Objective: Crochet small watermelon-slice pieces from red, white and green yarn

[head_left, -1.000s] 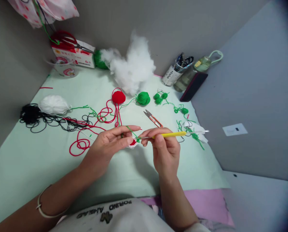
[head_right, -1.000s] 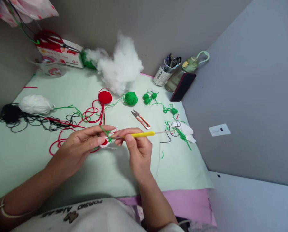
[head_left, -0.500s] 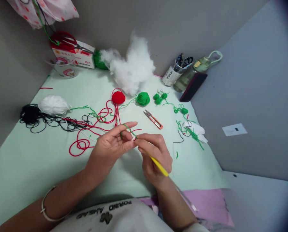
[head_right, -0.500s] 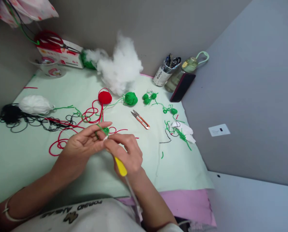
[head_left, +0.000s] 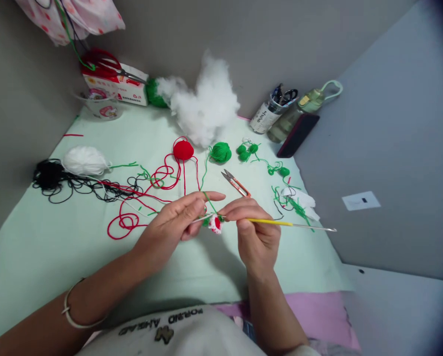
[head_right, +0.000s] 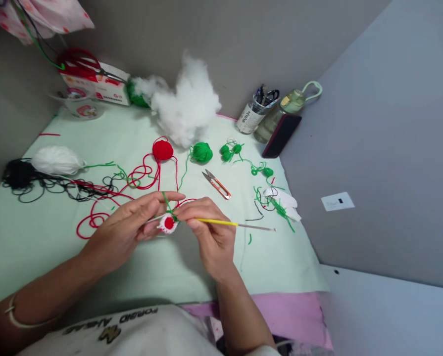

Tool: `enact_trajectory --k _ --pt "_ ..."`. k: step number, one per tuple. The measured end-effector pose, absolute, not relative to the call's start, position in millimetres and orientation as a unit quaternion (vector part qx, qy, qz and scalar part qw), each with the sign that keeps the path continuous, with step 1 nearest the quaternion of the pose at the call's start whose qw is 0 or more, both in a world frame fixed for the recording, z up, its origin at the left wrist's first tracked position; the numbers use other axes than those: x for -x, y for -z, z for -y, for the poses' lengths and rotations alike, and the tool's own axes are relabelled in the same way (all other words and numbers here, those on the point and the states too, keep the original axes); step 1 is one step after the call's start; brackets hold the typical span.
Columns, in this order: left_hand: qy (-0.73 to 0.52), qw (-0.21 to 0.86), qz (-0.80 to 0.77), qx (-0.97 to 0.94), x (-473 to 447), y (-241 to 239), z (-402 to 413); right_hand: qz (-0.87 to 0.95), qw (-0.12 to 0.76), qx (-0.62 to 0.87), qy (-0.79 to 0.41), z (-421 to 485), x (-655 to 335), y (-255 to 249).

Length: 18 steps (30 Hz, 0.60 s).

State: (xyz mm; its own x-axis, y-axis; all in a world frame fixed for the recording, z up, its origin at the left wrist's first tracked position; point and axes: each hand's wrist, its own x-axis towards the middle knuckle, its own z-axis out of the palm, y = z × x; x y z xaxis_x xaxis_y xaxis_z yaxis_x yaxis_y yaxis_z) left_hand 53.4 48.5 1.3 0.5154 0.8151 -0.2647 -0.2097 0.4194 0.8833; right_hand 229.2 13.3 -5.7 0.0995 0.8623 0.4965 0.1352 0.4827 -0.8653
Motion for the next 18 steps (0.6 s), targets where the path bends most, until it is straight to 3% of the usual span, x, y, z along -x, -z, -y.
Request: enact_trajectory --k 11,18 --pt "-0.338 0.727 -0.390 -0.453 -54.8 -5.3 -43.8 0.627 0.601 0.429 -0.250 -11.9 -231.6 4.1" --pt "-0.405 0.578 -0.423 -0.569 -52.2 -10.6 -45.1 0.636 0.595 0.433 -0.233 -7.7 -233.5 3.1"
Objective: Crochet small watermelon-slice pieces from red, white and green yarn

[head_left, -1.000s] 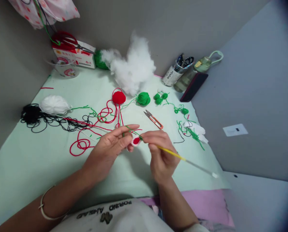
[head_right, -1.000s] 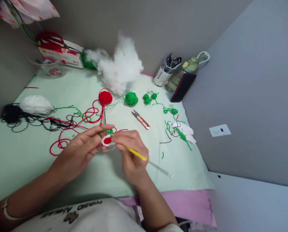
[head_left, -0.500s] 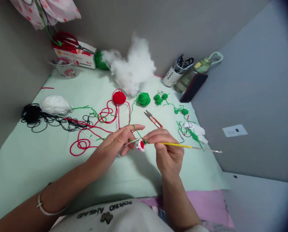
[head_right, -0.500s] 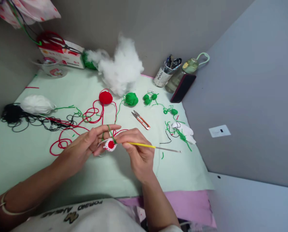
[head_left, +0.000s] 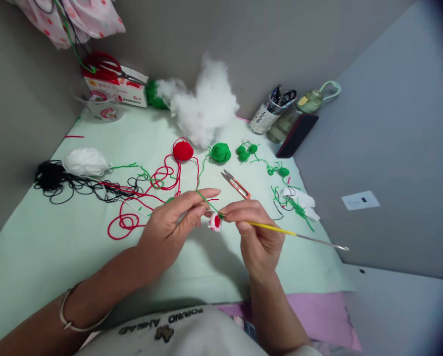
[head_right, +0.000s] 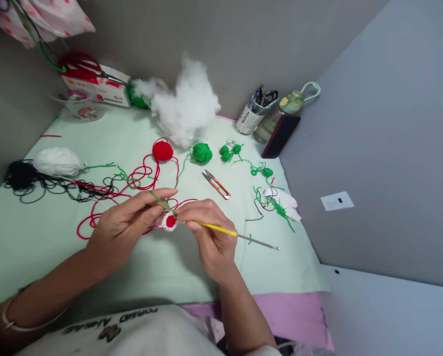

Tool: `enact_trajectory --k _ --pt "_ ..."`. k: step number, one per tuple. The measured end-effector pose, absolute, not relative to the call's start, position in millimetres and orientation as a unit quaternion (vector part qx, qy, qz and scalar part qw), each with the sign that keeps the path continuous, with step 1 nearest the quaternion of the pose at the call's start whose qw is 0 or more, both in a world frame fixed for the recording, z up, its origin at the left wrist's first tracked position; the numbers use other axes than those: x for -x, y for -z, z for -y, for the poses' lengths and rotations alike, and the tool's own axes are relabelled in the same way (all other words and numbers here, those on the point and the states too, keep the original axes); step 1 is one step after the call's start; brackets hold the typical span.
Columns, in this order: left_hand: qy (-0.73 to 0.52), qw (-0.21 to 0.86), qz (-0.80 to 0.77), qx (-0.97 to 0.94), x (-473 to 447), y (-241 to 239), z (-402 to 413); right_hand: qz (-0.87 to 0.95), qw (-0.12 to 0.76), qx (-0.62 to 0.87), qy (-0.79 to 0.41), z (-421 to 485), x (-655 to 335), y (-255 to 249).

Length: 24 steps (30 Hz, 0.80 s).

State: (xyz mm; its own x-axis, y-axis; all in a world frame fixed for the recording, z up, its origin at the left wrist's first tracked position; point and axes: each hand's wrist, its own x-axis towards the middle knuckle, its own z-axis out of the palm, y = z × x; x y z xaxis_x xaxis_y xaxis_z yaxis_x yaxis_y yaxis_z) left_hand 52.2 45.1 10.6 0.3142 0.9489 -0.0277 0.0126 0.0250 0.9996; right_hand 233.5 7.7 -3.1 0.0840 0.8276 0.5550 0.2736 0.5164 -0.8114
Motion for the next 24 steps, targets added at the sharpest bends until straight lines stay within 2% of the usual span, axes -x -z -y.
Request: enact_trajectory --k 3,7,10,18,24 --pt "-0.431 0.567 -0.426 -0.557 -50.2 -11.0 -46.4 0.646 0.592 0.429 -0.219 -5.4 -234.1 2.9" --pt "-0.401 0.652 -0.402 -0.501 -46.4 -5.4 -49.3 0.644 0.597 0.419 -0.229 -4.4 -232.8 2.5" --pt "-0.386 0.669 -0.394 -0.498 -43.9 -2.4 -50.3 0.647 0.592 0.422 -0.231 -4.2 -231.7 2.1" --pt "-0.414 0.628 -0.425 -0.504 -47.6 -7.2 -48.2 0.662 0.578 0.383 -0.284 -3.1 -232.1 0.4" --pt "-0.479 0.537 -0.458 -0.523 -49.3 -6.3 -44.3 0.699 0.544 0.413 -0.213 -1.3 -232.8 -1.2"
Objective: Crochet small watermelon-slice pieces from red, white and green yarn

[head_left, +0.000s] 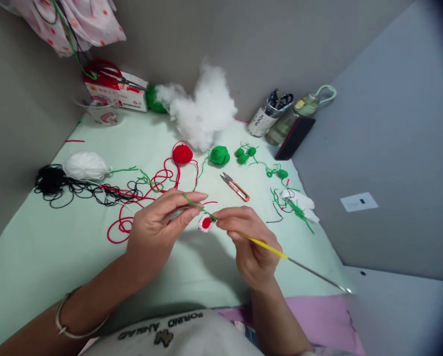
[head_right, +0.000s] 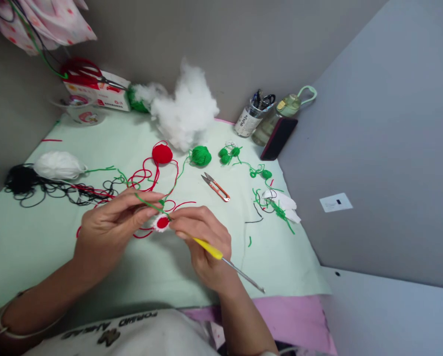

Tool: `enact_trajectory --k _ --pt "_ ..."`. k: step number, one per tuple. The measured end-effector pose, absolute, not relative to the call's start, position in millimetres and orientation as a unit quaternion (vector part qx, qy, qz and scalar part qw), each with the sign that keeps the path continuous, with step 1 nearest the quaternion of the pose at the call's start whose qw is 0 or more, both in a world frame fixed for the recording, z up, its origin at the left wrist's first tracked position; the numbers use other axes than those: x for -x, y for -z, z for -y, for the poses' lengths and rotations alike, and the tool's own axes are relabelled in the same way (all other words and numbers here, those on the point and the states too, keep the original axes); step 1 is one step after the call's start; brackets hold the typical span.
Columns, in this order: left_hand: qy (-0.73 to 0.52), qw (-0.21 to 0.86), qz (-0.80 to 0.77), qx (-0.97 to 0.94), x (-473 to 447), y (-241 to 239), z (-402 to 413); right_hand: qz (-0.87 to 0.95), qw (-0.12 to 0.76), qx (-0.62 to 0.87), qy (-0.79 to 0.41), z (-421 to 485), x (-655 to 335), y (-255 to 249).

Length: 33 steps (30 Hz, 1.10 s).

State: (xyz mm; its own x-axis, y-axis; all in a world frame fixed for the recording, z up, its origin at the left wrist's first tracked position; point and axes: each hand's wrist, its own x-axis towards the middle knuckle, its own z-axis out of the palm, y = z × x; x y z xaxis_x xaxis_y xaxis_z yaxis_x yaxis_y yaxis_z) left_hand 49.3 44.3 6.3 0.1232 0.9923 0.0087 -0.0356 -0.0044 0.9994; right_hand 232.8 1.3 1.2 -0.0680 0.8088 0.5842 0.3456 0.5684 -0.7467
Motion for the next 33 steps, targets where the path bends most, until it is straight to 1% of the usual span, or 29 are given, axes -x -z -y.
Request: enact_trajectory --k 5,12,17,20,22,24,26,30,33 --pt "-0.446 0.622 -0.439 -0.471 -47.7 -7.2 -42.3 0.724 0.520 0.426 -0.152 1.8 -230.8 -1.8" --pt "-0.416 0.661 -0.420 -0.462 -44.9 -12.1 -47.3 0.793 0.427 0.431 -0.048 3.2 -229.7 -3.5" --pt "-0.408 0.686 -0.409 -0.442 -46.7 -9.6 -50.4 0.799 0.435 0.410 0.058 -1.3 -227.4 2.5" --pt "-0.394 0.741 -0.370 -0.397 -48.1 -4.7 -49.5 0.797 0.405 0.433 0.114 1.4 -224.1 4.5" --pt "-0.361 0.795 -0.336 -0.353 -48.7 -3.1 -48.6 0.796 0.390 0.446 0.122 4.5 -222.5 5.3" --pt "-0.328 0.830 -0.322 -0.315 -48.6 -3.7 -48.7 0.789 0.421 0.439 0.083 6.0 -222.2 5.8" --pt "-0.319 0.837 -0.331 -0.296 -47.4 -5.0 -50.2 0.764 0.485 0.427 -0.007 5.1 -223.0 5.2" --pt "-0.371 0.798 -0.350 -0.321 -44.7 -4.5 -53.0 0.641 0.594 0.438 -0.210 -1.7 -223.8 0.7" --pt "-0.390 0.777 -0.344 -0.354 -47.0 -1.1 -50.7 0.582 0.629 0.431 -0.283 -6.6 -220.5 -1.2"
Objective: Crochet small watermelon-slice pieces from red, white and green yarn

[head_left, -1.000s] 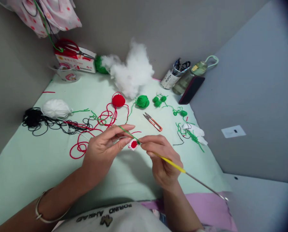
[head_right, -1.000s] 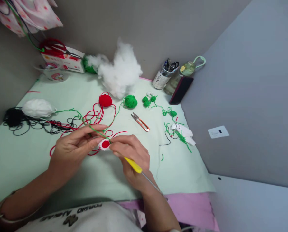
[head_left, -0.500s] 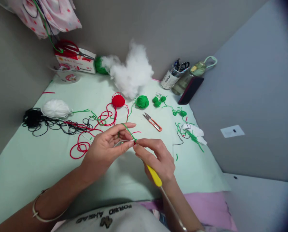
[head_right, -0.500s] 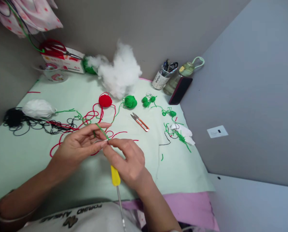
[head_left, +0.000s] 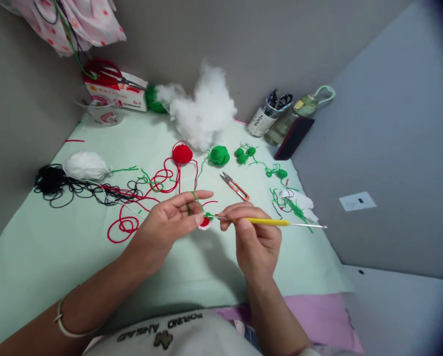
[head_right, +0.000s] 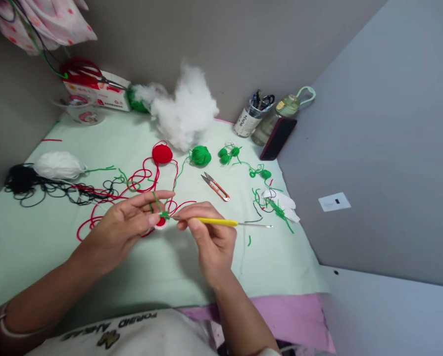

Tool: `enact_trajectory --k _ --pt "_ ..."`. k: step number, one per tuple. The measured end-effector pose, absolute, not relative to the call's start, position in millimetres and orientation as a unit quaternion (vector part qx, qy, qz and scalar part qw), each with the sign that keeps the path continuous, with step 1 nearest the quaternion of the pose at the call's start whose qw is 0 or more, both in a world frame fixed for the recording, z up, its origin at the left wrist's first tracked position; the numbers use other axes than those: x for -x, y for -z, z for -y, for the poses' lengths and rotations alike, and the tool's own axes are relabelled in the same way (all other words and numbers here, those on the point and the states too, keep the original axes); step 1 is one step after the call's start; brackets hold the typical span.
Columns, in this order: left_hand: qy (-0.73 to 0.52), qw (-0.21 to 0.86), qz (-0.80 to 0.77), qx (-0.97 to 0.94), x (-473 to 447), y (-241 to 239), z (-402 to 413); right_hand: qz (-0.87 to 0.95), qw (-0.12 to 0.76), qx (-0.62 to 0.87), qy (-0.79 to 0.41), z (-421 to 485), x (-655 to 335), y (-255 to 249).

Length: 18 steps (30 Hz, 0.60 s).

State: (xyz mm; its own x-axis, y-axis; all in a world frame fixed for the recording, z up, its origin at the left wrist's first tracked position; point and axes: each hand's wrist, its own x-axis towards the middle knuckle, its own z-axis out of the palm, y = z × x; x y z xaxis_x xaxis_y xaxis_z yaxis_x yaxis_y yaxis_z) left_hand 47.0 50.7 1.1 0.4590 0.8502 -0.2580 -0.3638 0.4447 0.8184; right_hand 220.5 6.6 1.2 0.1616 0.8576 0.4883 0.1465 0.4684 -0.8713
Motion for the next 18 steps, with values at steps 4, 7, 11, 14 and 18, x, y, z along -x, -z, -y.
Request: enact_trajectory --k 4,7,11,14,18 --pt "-0.382 0.782 -0.329 -0.367 -54.3 1.8 -45.7 0.613 0.606 0.446 -0.241 -7.8 -213.8 1.3" --pt "-0.408 0.776 -0.333 -0.347 -58.3 2.4 -43.7 0.624 0.595 0.461 -0.209 -4.5 -209.7 6.7" --pt "-0.400 0.806 -0.334 -0.280 -59.5 3.4 -44.6 0.689 0.542 0.470 -0.099 -1.5 -209.6 13.7" --pt "-0.366 0.841 -0.317 -0.241 -57.5 4.9 -48.3 0.656 0.571 0.472 -0.147 -4.3 -215.2 12.5" --pt "-0.374 0.829 -0.321 -0.264 -55.2 6.0 -51.2 0.504 0.648 0.450 -0.350 -10.2 -219.1 6.8"
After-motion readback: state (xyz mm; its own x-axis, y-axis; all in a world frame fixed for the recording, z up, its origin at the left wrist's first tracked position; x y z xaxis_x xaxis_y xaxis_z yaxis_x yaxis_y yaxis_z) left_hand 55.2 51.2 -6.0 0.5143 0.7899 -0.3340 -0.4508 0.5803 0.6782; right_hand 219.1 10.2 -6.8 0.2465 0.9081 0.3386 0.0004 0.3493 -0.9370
